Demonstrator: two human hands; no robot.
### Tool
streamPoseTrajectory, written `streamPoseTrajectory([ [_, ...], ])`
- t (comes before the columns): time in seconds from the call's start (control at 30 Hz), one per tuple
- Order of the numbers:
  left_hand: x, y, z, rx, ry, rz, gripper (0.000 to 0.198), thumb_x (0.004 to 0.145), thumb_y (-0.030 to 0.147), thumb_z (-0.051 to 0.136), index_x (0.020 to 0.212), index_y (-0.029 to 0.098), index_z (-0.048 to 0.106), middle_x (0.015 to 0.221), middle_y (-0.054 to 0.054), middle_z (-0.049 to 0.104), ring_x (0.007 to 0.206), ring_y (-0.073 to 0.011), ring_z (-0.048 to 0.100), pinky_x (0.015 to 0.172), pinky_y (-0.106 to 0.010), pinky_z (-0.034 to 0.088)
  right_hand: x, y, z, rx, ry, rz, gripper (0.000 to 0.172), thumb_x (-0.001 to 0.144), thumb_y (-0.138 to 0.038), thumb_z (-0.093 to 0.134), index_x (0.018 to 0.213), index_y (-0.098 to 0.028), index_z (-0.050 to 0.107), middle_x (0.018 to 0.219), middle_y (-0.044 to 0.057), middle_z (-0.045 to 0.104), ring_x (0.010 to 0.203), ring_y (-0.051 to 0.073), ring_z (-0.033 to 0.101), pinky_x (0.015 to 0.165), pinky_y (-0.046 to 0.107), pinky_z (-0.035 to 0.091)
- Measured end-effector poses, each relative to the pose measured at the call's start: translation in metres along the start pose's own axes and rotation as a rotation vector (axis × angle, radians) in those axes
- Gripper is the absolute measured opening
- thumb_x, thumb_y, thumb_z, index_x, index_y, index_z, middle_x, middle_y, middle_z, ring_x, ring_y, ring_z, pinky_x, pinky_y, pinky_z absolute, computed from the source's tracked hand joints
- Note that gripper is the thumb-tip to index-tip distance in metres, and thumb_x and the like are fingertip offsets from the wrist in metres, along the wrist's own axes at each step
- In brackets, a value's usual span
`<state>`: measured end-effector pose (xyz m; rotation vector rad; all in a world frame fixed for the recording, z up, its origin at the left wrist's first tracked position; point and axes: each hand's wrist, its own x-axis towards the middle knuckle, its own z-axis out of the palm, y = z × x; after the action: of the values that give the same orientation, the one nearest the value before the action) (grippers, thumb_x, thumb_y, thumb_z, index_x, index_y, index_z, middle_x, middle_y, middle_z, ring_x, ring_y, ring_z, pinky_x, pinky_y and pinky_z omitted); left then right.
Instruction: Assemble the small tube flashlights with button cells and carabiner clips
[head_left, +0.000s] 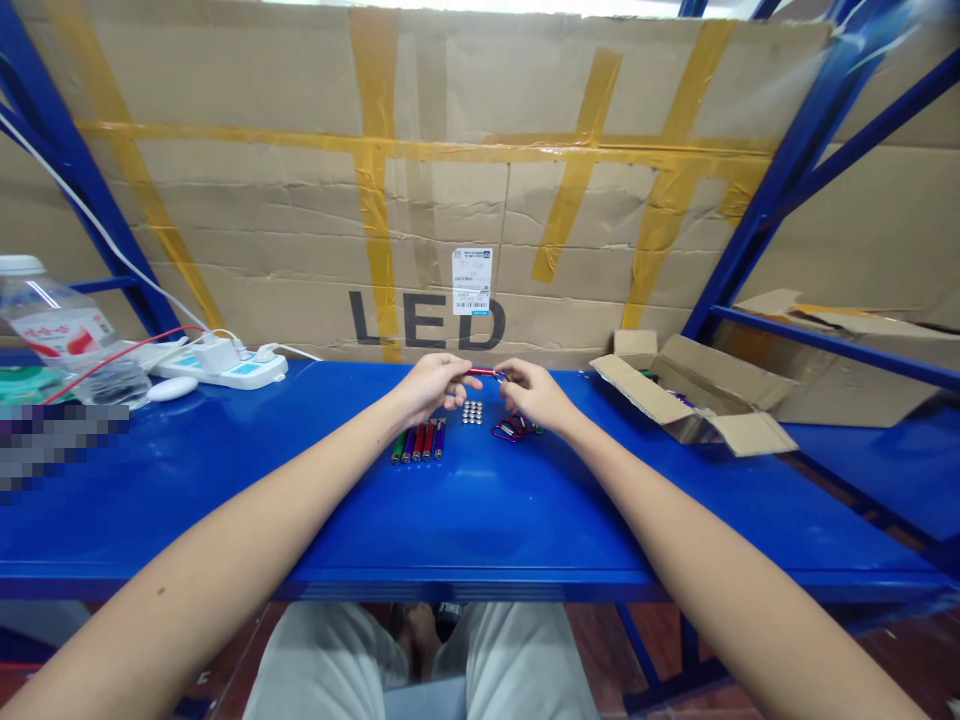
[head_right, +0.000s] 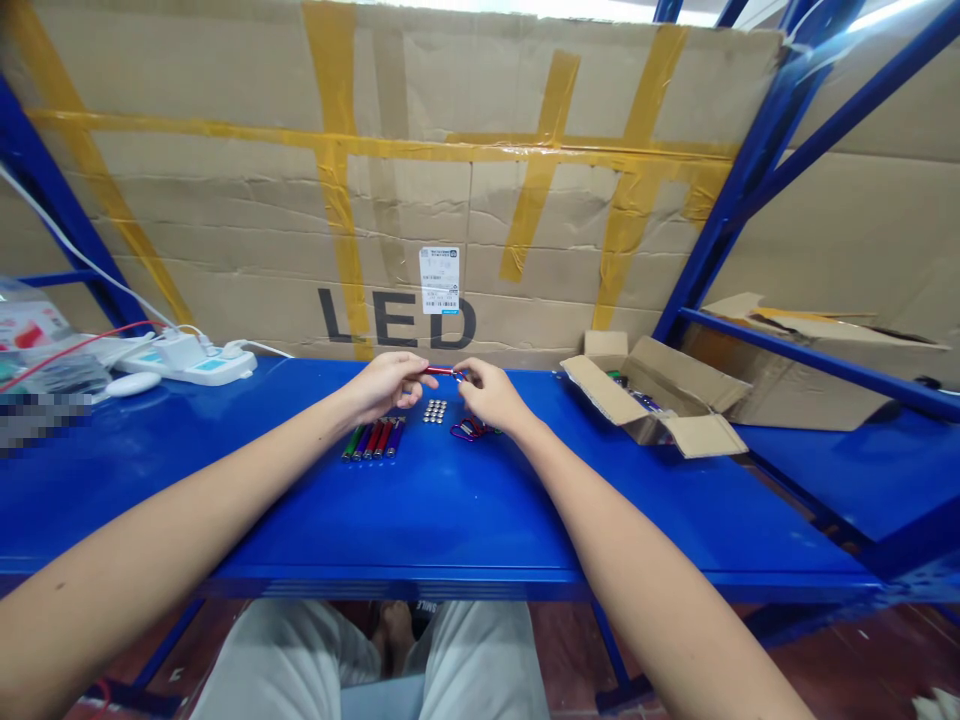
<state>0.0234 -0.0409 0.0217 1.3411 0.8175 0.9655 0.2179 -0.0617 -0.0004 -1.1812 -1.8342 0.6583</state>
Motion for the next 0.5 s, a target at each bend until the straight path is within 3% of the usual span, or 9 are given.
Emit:
streamPoseTrajectory([
  [0.17,-0.005,-0.001,0.008,0.132,0.016,0.077,0.029,0.097,0.035,0.052,0.075,0.016,0.049,0.064,-0.005,0.067,0.034,-0.0053,0.047,0.034,-0.019,0.026,-0.007,-0.009,0.002,-0.182,-0.068,-0.127,0.027,0.082,-0.026,0.054,0.106,-0.015,0.062,0.078,0.002,0.064,0.066,0.014,0.055,0.063,0.026,0.041],
  [0.3,-0.009,-0.003,0.014,0.316,0.058,0.187,0.034,0.095,0.042,0.054,0.071,0.018,0.046,0.055,-0.002,0.065,0.032,-0.0073,0.047,0.035,-0.02,0.031,-0.01,-0.017,0.006,-0.277,-0.064,-0.22,0.017,0.084,-0.026,0.053,0.089,-0.015,0.065,0.077,0.002,0.064,0.066,0.013,0.052,0.062,0.025,0.037],
  [0.5,-0.011,-0.009,0.014,0.503,0.089,0.306,0.041,0.091,0.05,0.055,0.066,0.019,0.047,0.046,0.003,0.057,0.033,-0.0076,0.045,0.039,-0.02,0.033,-0.012,-0.019,0.006,-0.179,-0.13,-0.223,0.023,0.092,-0.03,0.047,0.088,-0.016,0.065,0.069,0.001,0.064,0.06,0.013,0.054,0.059,0.025,0.038],
])
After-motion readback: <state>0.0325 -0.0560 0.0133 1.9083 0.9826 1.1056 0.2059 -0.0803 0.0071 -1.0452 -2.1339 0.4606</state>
